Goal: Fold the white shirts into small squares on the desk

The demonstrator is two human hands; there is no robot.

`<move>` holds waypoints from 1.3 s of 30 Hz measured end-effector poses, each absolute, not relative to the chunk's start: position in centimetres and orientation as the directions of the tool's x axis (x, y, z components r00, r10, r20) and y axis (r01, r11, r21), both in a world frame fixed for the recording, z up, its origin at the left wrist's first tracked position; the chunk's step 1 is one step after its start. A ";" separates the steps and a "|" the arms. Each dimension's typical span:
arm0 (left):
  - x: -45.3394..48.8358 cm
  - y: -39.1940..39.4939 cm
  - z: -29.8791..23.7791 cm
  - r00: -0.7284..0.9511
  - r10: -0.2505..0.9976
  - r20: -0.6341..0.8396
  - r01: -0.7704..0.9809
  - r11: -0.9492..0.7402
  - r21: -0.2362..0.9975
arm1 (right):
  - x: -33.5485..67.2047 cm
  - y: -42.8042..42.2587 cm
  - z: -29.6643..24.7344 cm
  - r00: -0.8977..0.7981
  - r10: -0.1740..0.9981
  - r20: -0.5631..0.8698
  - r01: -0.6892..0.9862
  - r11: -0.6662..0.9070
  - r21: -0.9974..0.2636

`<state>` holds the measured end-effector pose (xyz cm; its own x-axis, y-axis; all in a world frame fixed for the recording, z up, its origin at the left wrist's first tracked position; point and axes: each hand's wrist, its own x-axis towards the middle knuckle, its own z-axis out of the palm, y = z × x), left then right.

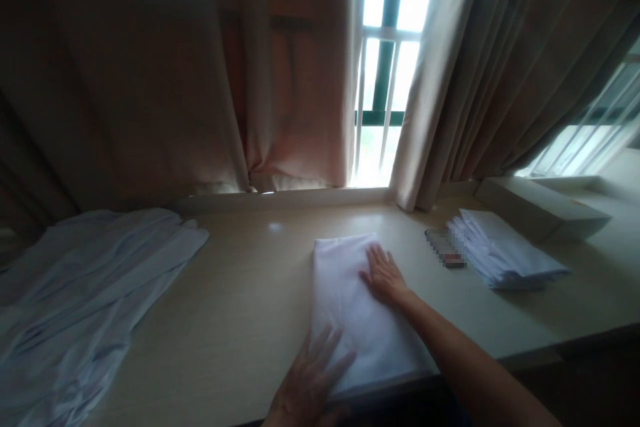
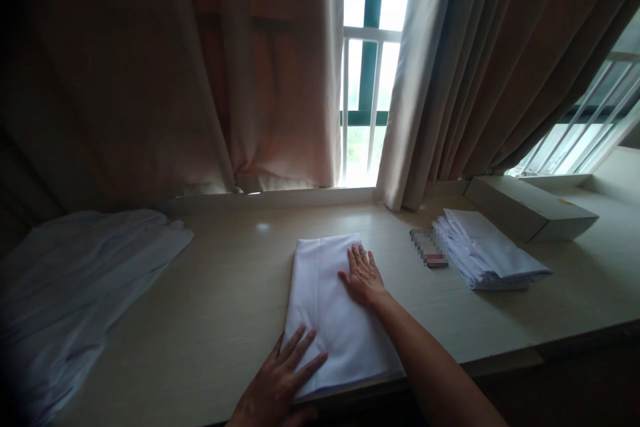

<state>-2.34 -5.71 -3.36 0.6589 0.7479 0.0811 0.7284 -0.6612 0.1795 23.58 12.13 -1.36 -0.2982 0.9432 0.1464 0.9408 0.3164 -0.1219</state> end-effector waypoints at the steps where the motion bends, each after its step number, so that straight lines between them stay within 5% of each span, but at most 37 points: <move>1: -2.4 -5.7 -3.4 0.663 0.745 0.079 0.724 -0.664 0.186 | 23.9 12.4 -2.0 -0.283 0.955 0.088 0.946 0.293 -0.141; 10: -2.6 -5.9 -3.5 0.665 0.741 0.096 0.720 -0.670 0.181 | 24.4 13.2 -2.1 -0.251 0.967 -0.033 0.951 0.241 -0.191; 15: -2.2 -5.9 -3.3 0.655 0.742 0.144 0.729 -0.671 0.138 | 22.5 8.1 -0.6 -0.316 0.927 0.202 0.934 0.342 -0.107; 18: -1.6 -5.8 -3.0 0.665 0.724 0.183 0.716 -0.688 0.118 | 22.7 3.5 -1.8 -0.386 0.895 0.222 0.903 0.416 -0.108; 26: 0.6 -4.8 -2.3 0.693 0.690 0.211 0.682 -0.722 0.119 | 27.5 -0.1 -5.4 -0.180 0.981 0.073 0.964 0.191 -0.186; 32: 2.8 2.6 -1.0 0.424 0.870 0.253 0.881 -0.460 0.107 | 26.9 -0.3 -5.1 -0.201 0.978 0.057 0.956 0.208 -0.205; 39: 3.4 4.9 -4.4 0.195 0.975 0.105 0.976 -0.204 0.082 | 26.3 -1.4 -4.7 -0.227 0.972 0.054 0.939 0.233 -0.254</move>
<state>3.37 4.94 -4.35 0.1950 0.9752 0.1045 0.9756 -0.2038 0.0817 26.29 -1.43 -4.74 -0.2269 0.9724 0.0542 0.9387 0.2332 -0.2539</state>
